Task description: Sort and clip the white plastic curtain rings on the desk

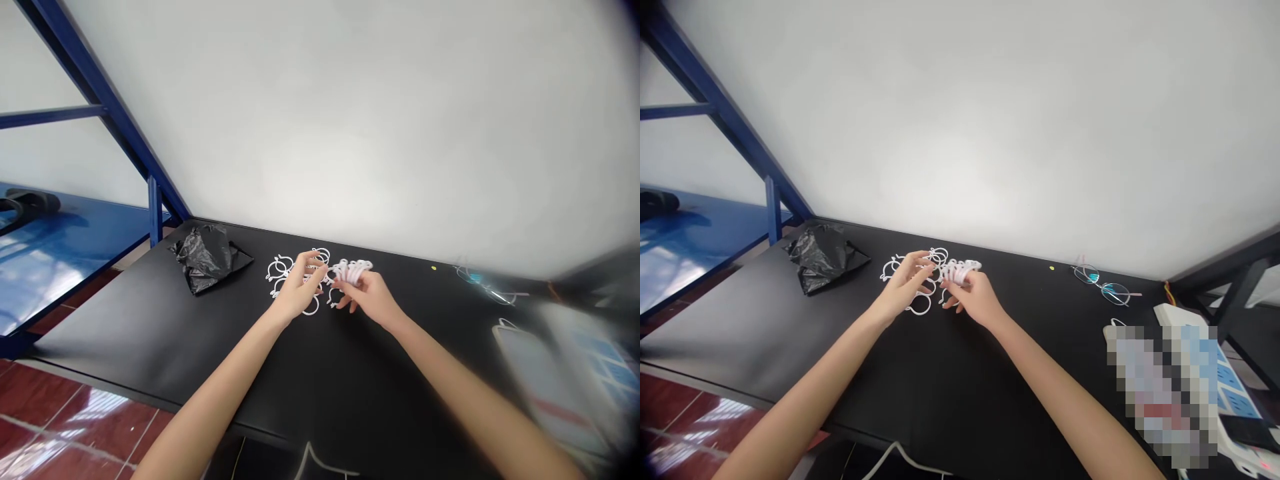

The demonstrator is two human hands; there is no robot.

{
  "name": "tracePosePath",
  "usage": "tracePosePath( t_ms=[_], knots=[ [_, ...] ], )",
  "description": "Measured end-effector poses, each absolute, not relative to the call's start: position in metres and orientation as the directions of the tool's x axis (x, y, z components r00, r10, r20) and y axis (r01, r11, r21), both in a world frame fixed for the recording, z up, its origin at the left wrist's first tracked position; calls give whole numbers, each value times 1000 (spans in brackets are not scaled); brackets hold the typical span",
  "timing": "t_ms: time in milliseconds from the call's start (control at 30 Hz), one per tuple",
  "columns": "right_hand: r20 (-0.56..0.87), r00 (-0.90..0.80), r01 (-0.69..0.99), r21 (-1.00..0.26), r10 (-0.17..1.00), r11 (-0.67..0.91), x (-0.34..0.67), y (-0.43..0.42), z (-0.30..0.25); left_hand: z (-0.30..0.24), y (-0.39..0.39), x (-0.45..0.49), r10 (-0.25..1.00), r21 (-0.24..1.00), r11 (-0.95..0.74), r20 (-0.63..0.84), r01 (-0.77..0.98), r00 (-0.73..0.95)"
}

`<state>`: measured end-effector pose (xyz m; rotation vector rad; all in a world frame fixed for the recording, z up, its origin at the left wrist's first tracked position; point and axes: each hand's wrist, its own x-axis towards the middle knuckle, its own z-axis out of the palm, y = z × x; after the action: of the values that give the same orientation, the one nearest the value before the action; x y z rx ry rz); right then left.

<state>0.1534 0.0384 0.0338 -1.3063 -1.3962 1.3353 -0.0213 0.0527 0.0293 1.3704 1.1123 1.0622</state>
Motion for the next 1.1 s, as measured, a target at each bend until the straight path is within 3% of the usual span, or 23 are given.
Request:
tracePosePath(
  t_ms=[100, 167, 233, 300, 367, 433, 500, 600, 800, 1100],
  knots=[
    [-68, -246, 336, -942, 967, 19, 140, 48, 29, 19, 62, -45, 966, 897, -253, 256, 364, 40],
    [-57, -256, 376, -926, 965, 45, 140, 47, 23, 10, 69, -63, 921, 698, -330, 387, 636, 53],
    [2, -219, 401, -911, 976, 92, 144, 43, 16, 2, 77, -79, 925, 540, -267, 377, 798, 53],
    [126, -127, 461, -871, 984, 171, 151, 40, 8, -5, 87, -89, 946, 469, -231, 311, 852, 85],
    [271, -79, 558, -785, 959, 268, 156, 37, 0, -11, 98, -94, 951, 440, -265, 264, 858, 158],
    [336, -145, 676, -653, 931, 341, 159, 38, -6, -16, 108, -96, 942, 432, -321, 240, 843, 235],
    [277, -264, 776, -508, 924, 374, 159, 42, -11, -20, 116, -96, 924, 449, -380, 223, 809, 311],
    [92, -383, 827, -410, 919, 386, 155, 55, -11, -23, 123, -92, 883, 483, -468, 230, 740, 409],
    [-90, -522, 786, -435, 848, 439, 143, 94, -2, -18, 129, -77, 818, 501, -563, 225, 658, 529],
    [-6, -506, 762, -472, 862, 444, 167, 71, -5, -15, 114, -41, 743, 521, -646, 261, 558, 616]
  ],
)
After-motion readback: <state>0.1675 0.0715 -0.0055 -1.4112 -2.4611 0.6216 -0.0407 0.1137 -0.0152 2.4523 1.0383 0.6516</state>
